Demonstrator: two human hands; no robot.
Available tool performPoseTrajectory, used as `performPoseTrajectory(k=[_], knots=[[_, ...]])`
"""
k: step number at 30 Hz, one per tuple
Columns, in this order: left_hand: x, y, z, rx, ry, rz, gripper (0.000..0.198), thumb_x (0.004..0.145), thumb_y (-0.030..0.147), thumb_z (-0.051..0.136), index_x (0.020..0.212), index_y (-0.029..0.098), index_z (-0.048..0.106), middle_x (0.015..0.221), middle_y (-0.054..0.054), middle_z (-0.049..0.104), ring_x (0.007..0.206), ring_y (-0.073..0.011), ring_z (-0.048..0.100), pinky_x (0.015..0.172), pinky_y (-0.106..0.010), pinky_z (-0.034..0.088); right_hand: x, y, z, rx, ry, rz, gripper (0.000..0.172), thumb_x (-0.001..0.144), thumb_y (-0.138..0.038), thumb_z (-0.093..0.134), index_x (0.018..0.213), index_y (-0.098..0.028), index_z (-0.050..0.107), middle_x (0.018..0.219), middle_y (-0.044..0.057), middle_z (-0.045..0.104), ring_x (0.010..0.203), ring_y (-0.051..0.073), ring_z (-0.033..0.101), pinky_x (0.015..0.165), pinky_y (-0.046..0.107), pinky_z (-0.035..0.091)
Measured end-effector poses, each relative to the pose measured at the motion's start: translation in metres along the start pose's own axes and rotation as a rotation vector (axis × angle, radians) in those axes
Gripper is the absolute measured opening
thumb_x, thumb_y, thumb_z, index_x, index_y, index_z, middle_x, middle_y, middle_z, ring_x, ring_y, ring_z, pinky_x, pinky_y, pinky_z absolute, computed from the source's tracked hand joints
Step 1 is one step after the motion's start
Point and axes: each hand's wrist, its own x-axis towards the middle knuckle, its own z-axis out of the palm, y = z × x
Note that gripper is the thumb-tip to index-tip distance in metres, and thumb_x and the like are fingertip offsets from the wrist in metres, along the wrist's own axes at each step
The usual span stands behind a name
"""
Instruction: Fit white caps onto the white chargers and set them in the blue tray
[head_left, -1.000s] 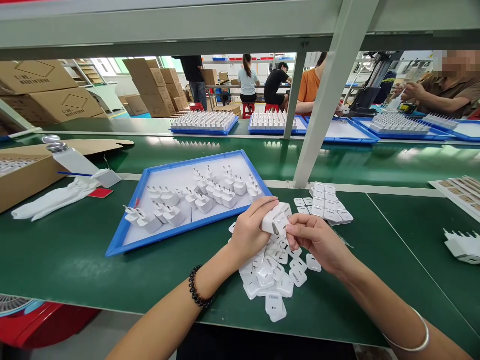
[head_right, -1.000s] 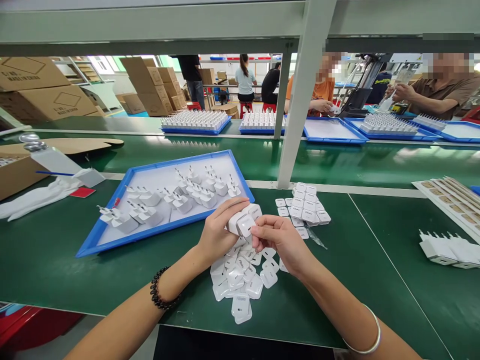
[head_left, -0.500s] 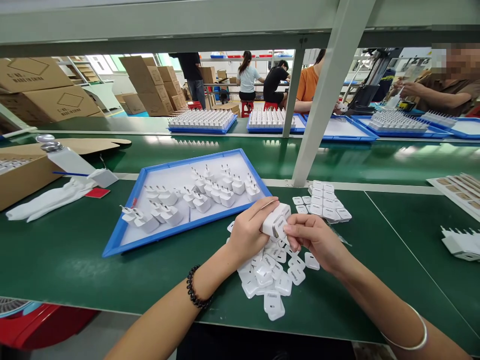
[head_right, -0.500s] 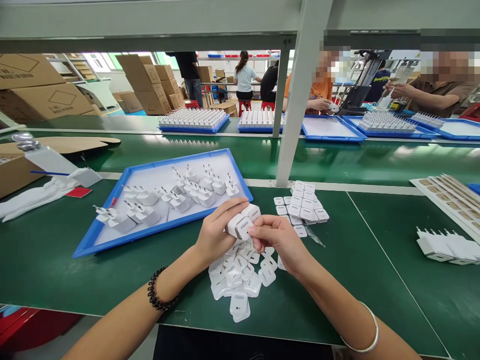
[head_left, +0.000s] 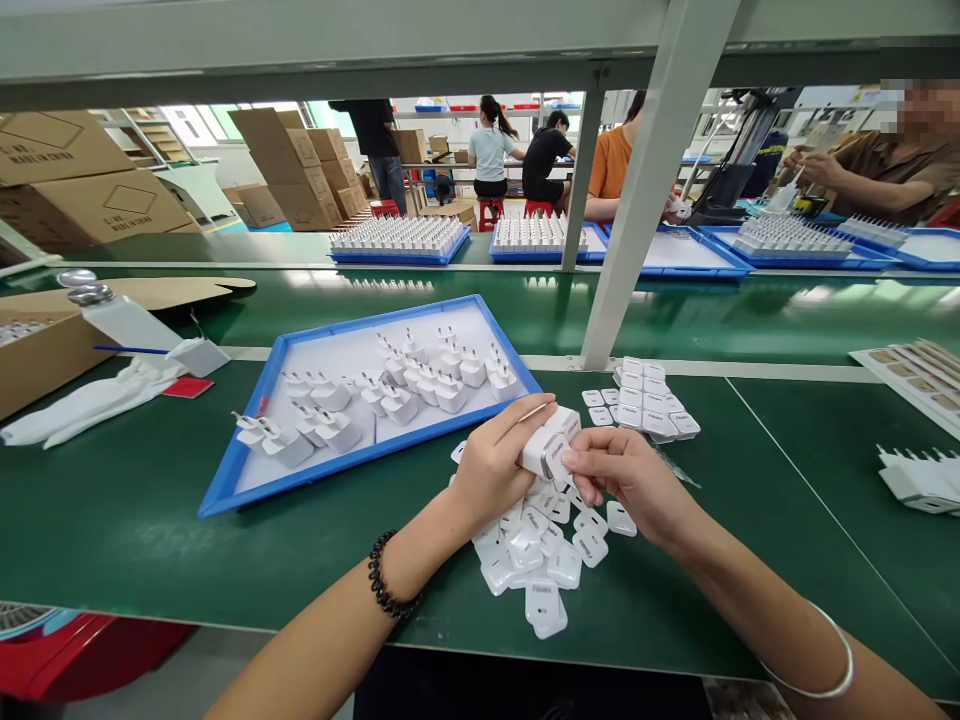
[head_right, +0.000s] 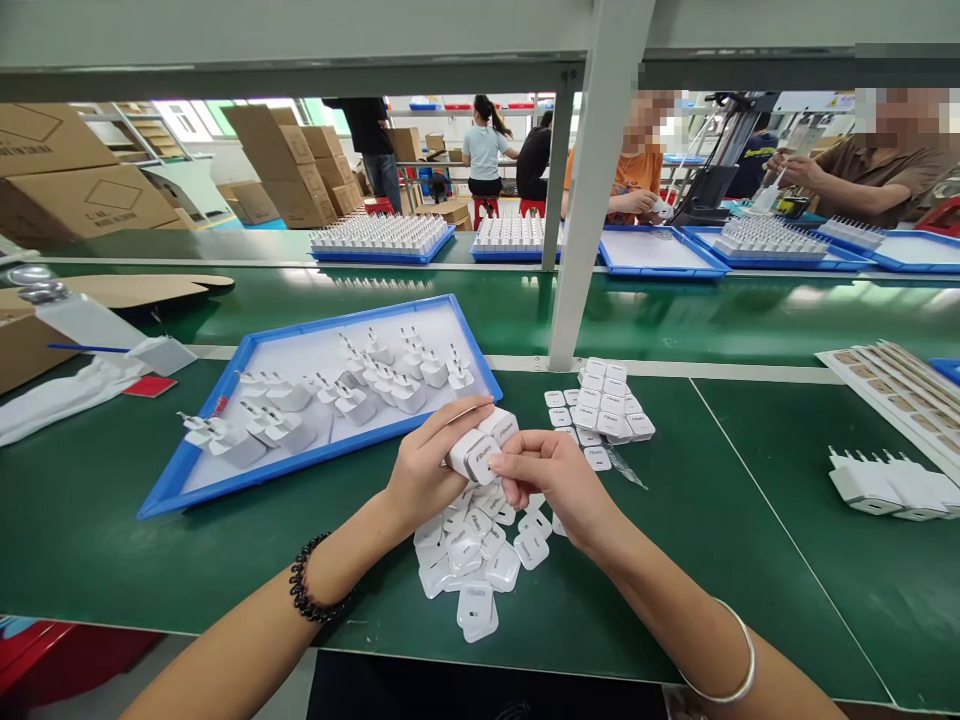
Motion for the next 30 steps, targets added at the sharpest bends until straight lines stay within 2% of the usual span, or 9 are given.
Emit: performPoseTrajectory(k=[9, 18, 23, 27, 29, 30], knots=[[0.000, 0.003, 0.002, -0.033, 0.018, -0.036, 0.043, 0.083, 0.007, 0.056, 0.125, 0.016, 0.055, 0.124, -0.016, 0.062, 0.113, -0.0241, 0.062, 0.092, -0.038, 0.057, -0.001, 0.002, 0.003, -0.050, 0.054, -0.049, 0.032, 0.069, -0.039, 0.078, 0.054, -0.017, 0.060, 0.045, -0.002, 0.058, 0.042, 0.009, 0.045, 0.046, 0.024, 0.036], [-0.001, 0.006, 0.004, -0.085, 0.003, -0.138, 0.039, 0.085, 0.009, 0.057, 0.122, 0.018, 0.058, 0.123, -0.013, 0.063, 0.114, -0.0233, 0.062, 0.095, -0.040, 0.056, -0.002, 0.005, 0.004, -0.115, 0.085, -0.122, 0.030, 0.073, -0.038, 0.074, 0.056, -0.018, 0.058, 0.045, -0.002, 0.056, 0.043, 0.010, 0.048, 0.047, 0.025, 0.037], [-0.002, 0.007, 0.006, -0.145, 0.002, -0.195, 0.034, 0.083, 0.008, 0.059, 0.117, 0.016, 0.061, 0.120, -0.013, 0.064, 0.112, -0.0228, 0.062, 0.094, -0.040, 0.055, -0.002, 0.006, 0.005, -0.237, 0.126, -0.151, 0.036, 0.076, -0.040, 0.072, 0.053, -0.020, 0.052, 0.042, -0.003, 0.052, 0.041, 0.010, 0.043, 0.047, 0.026, 0.034], [0.001, 0.009, 0.006, -0.184, 0.019, -0.248, 0.031, 0.083, 0.012, 0.063, 0.113, 0.017, 0.063, 0.117, -0.012, 0.066, 0.111, -0.0237, 0.063, 0.093, -0.041, 0.056, 0.000, 0.012, 0.004, -0.370, 0.276, -0.233, 0.047, 0.072, -0.038, 0.076, 0.050, -0.021, 0.038, 0.047, -0.007, 0.035, 0.047, 0.009, 0.033, 0.049, 0.027, 0.031], [0.004, 0.011, 0.006, -0.208, 0.029, -0.270, 0.029, 0.082, 0.016, 0.065, 0.111, 0.018, 0.064, 0.115, -0.012, 0.067, 0.110, -0.0242, 0.063, 0.092, -0.041, 0.056, 0.001, 0.016, 0.004, -0.408, 0.379, -0.331, 0.040, 0.069, -0.036, 0.079, 0.061, -0.022, 0.042, 0.061, -0.005, 0.041, 0.059, 0.013, 0.043, 0.058, 0.028, 0.039], [0.005, 0.013, 0.005, -0.223, 0.034, -0.279, 0.028, 0.082, 0.017, 0.066, 0.110, 0.018, 0.065, 0.113, -0.012, 0.068, 0.109, -0.0243, 0.064, 0.091, -0.041, 0.056, 0.002, 0.017, 0.003, -0.406, 0.411, -0.381, 0.036, 0.067, -0.036, 0.080, 0.071, -0.023, 0.047, 0.073, -0.003, 0.048, 0.072, 0.016, 0.051, 0.067, 0.029, 0.044]])
